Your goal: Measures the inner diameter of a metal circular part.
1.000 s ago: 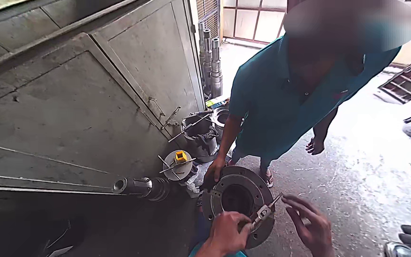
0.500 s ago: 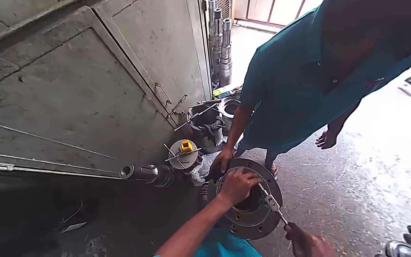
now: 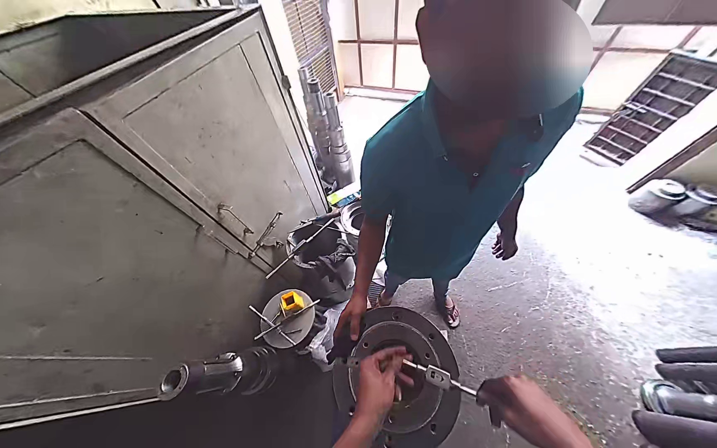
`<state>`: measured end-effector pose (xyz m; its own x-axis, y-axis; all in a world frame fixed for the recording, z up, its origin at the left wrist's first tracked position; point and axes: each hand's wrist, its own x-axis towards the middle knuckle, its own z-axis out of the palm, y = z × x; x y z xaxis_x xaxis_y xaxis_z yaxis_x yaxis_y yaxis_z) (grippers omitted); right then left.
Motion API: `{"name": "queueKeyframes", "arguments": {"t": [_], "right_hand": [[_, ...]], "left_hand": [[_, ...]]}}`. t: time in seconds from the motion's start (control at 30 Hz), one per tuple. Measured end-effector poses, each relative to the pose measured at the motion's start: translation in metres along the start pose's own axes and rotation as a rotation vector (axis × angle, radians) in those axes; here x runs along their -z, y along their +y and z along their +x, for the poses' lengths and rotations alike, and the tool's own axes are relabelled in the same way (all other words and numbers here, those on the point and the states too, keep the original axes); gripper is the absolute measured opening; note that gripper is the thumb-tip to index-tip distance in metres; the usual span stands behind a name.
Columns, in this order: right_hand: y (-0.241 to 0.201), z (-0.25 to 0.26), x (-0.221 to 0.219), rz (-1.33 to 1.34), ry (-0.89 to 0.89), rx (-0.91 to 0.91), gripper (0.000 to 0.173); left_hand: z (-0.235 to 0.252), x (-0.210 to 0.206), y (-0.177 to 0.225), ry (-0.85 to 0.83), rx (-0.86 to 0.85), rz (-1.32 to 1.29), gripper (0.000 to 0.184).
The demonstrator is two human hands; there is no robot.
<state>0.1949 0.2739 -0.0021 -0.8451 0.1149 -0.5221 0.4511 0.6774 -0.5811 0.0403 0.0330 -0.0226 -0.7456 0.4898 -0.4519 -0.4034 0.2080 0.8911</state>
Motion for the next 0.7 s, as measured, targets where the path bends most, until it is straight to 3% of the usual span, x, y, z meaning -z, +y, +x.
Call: {"name": "queueKeyframes", "arguments": {"t": [0.07, 0.13, 0.2, 0.27, 0.33, 0.37, 0.43, 0.5, 0.57, 0.63, 0.7], "right_hand": [[-0.009, -0.009, -0.033, 0.209, -0.090, 0.056, 0.027], [-0.036, -0.005, -0.078, 0.534, -0.036, 0.018, 0.029], [-0.082, 0.004, -0.115, 0.893, 0.175, -0.098, 0.026], [-0.115, 0.017, -0.126, 1.064, 0.381, -0.191, 0.017], [-0.104, 0.020, -0.126, 1.005, 0.348, -0.150, 0.025], [-0.091, 0.014, -0.117, 0.888, 0.286, -0.078, 0.029], [-0.062, 0.002, -0.091, 0.630, 0.286, 0.127, 0.021], [-0.032, 0.003, -0.070, 0.525, 0.505, 0.283, 0.020], [-0.005, 0.023, -0.046, 0.331, 0.778, 0.364, 0.023], [0.017, 0.050, -0.026, 0.107, 0.825, 0.418, 0.029], [0.030, 0.061, -0.021, -0.005, 0.729, 0.390, 0.037]], "left_hand": [[0.042, -0.022, 0.027, -0.157, 0.003, 0.139, 0.027], [0.077, -0.055, 0.047, -0.446, -0.078, 0.431, 0.030], [0.085, -0.093, 0.057, -0.750, -0.225, 0.761, 0.030], [0.071, -0.121, 0.068, -0.893, -0.352, 1.086, 0.034], [0.046, -0.120, 0.076, -0.834, -0.349, 1.258, 0.044], [0.037, -0.108, 0.075, -0.758, -0.323, 1.246, 0.048], [0.027, -0.069, 0.059, -0.552, -0.290, 1.116, 0.042], [0.017, -0.016, 0.034, -0.466, -0.227, 0.946, 0.041], [-0.003, 0.023, 0.010, -0.508, -0.160, 0.800, 0.044], [-0.031, 0.029, -0.011, -0.439, -0.155, 0.693, 0.038], [-0.044, 0.018, -0.023, -0.238, -0.224, 0.697, 0.027]]}}
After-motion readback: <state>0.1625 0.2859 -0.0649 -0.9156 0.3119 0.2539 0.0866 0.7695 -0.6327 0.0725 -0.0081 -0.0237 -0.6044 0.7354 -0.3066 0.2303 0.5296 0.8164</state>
